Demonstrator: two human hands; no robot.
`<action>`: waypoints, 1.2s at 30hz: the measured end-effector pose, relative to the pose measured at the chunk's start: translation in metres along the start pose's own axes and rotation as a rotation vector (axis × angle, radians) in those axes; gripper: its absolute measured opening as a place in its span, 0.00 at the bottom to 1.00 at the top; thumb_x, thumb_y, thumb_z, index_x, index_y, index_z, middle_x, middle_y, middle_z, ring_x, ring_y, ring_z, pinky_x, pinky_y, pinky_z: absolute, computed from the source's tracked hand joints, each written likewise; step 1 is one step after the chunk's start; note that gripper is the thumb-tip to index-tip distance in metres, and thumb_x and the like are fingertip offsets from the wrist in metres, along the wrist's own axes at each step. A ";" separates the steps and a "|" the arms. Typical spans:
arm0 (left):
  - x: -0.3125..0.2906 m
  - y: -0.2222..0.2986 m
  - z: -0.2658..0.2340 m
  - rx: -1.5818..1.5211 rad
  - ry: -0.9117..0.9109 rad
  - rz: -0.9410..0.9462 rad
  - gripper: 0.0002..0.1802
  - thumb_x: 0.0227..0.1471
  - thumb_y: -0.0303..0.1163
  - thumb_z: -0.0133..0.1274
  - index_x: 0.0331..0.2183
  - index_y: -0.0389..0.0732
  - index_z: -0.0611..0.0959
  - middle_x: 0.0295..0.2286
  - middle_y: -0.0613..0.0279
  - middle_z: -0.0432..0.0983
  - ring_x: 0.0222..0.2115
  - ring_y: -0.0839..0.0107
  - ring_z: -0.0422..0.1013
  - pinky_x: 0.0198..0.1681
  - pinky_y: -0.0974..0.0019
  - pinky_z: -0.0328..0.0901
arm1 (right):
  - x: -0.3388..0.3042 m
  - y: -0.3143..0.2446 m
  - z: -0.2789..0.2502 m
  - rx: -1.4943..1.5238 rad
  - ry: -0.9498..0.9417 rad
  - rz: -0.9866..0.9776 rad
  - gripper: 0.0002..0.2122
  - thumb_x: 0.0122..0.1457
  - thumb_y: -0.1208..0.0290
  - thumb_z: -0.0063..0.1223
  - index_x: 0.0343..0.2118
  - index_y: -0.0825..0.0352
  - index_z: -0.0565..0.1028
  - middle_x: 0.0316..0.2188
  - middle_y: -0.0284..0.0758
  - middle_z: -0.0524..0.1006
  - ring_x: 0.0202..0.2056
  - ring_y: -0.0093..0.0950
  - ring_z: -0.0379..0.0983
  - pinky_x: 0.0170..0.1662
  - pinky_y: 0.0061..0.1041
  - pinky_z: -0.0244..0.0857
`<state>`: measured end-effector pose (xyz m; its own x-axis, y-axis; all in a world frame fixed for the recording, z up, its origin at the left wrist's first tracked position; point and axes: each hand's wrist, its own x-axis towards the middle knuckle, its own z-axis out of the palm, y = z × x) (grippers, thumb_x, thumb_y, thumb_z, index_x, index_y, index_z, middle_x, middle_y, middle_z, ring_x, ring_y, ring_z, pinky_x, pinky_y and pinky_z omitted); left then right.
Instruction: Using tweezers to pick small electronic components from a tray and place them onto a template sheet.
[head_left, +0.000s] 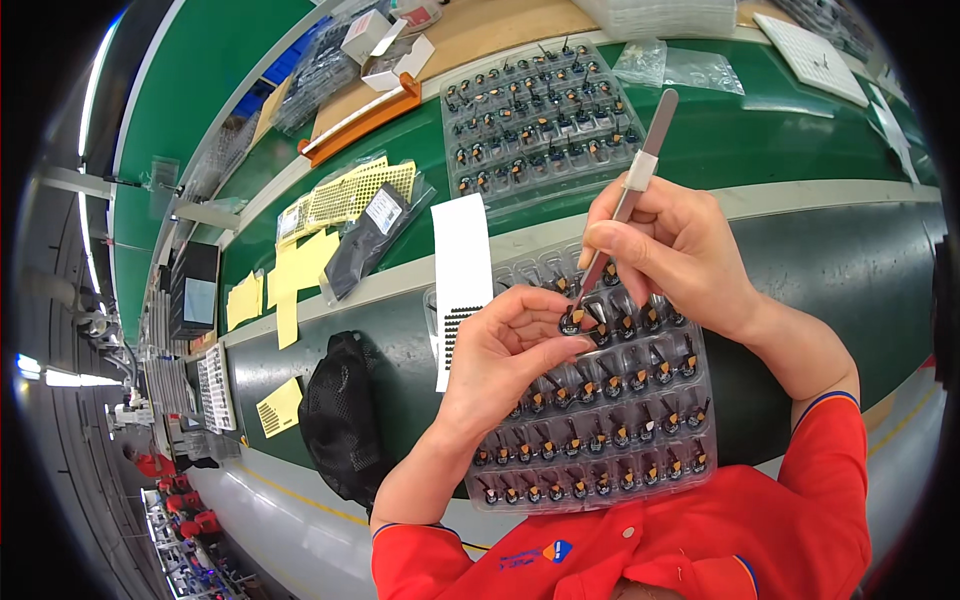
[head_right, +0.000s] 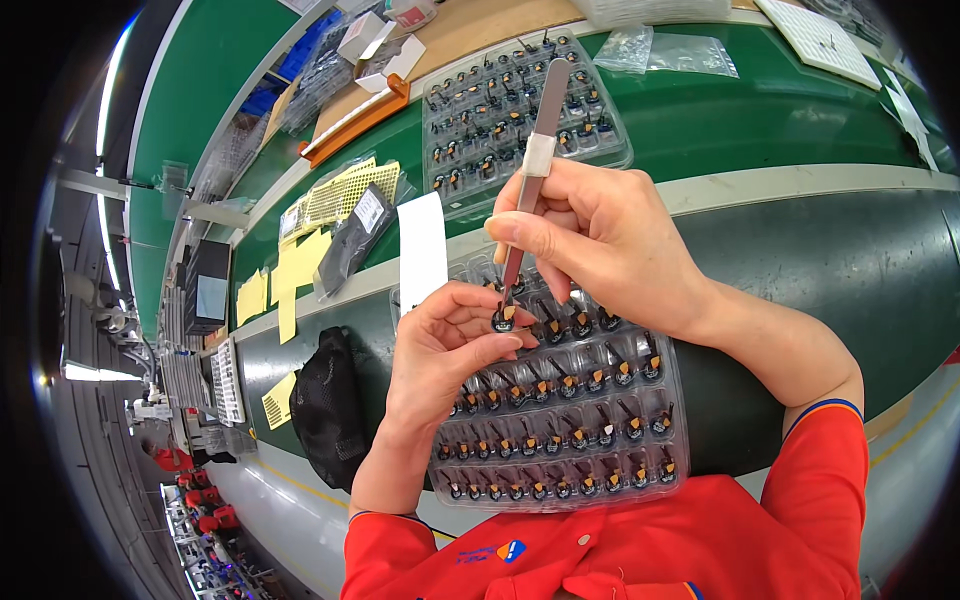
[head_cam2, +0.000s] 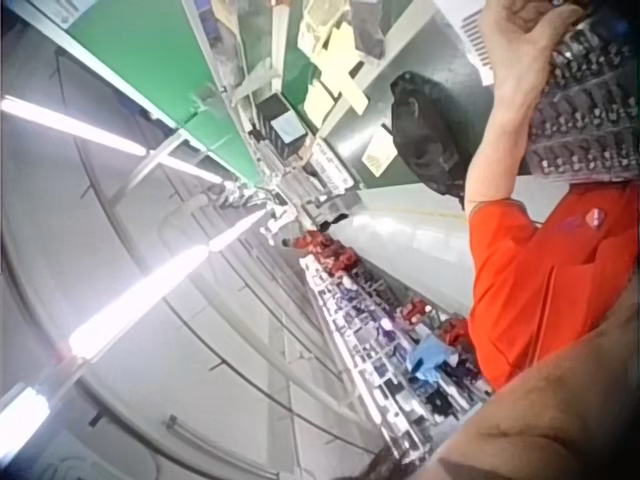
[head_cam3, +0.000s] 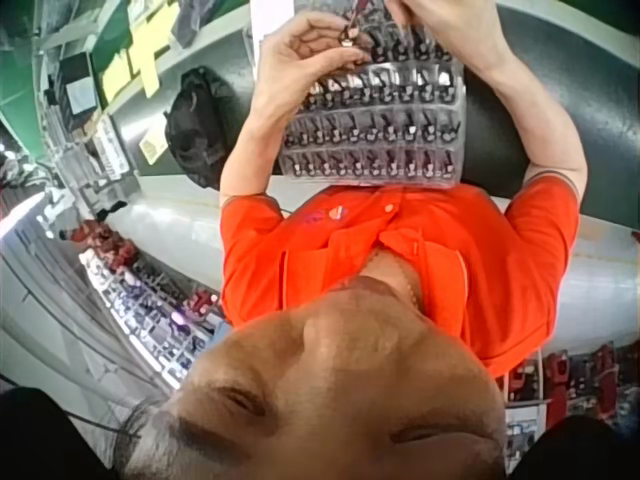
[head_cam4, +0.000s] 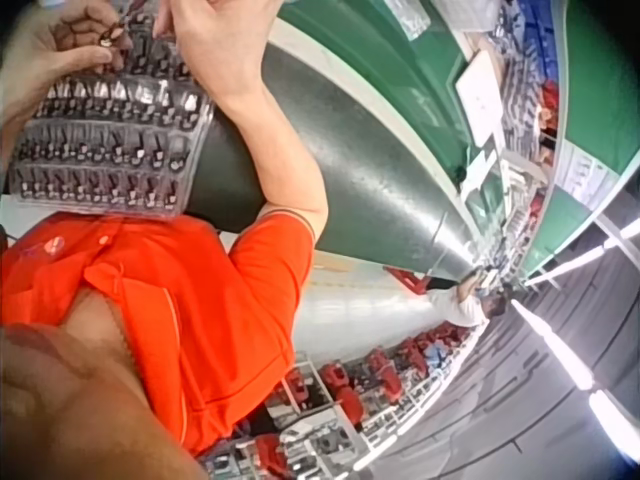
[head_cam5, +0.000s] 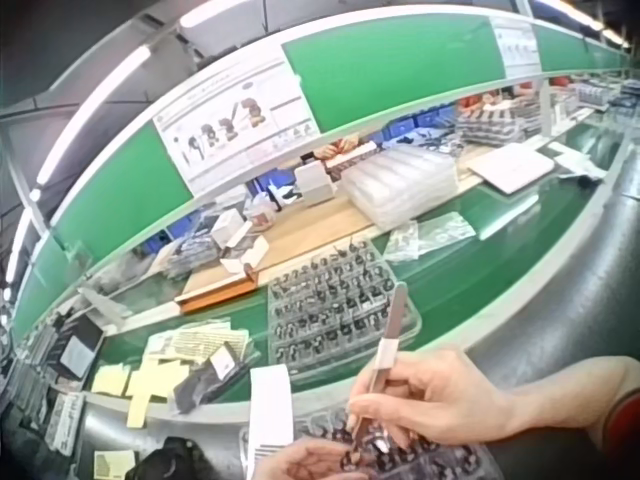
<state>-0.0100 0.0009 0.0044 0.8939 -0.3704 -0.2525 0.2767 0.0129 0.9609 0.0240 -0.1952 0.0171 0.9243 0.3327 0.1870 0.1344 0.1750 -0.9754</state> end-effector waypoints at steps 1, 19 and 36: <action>0.000 0.000 -0.001 -0.003 0.000 0.002 0.16 0.42 0.14 0.53 0.37 0.34 0.72 0.32 0.50 0.75 0.31 0.65 0.75 0.31 0.73 0.68 | 0.000 0.001 0.000 0.001 0.003 0.000 0.05 0.57 0.75 0.45 0.32 0.72 0.67 0.25 0.36 0.74 0.14 0.13 0.61 0.20 0.11 0.57; 0.004 -0.003 -0.010 -0.027 0.001 0.060 0.09 0.50 0.24 0.49 0.36 0.33 0.77 0.33 0.58 0.74 0.33 0.73 0.70 0.35 0.71 0.65 | 0.004 0.006 -0.002 0.065 -0.034 0.029 0.05 0.57 0.75 0.44 0.31 0.72 0.67 0.25 0.37 0.74 0.13 0.14 0.61 0.17 0.11 0.54; 0.003 -0.003 -0.008 -0.051 -0.039 -0.010 0.04 0.52 0.26 0.48 0.29 0.35 0.74 0.27 0.62 0.73 0.27 0.74 0.71 0.29 0.74 0.63 | 0.004 0.008 0.001 0.063 -0.081 0.022 0.04 0.56 0.77 0.43 0.30 0.72 0.67 0.25 0.39 0.74 0.12 0.15 0.62 0.15 0.11 0.54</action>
<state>-0.0049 0.0072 -0.0005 0.8771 -0.4064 -0.2561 0.3037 0.0561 0.9511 0.0279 -0.1912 0.0099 0.8947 0.4101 0.1770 0.0895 0.2236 -0.9706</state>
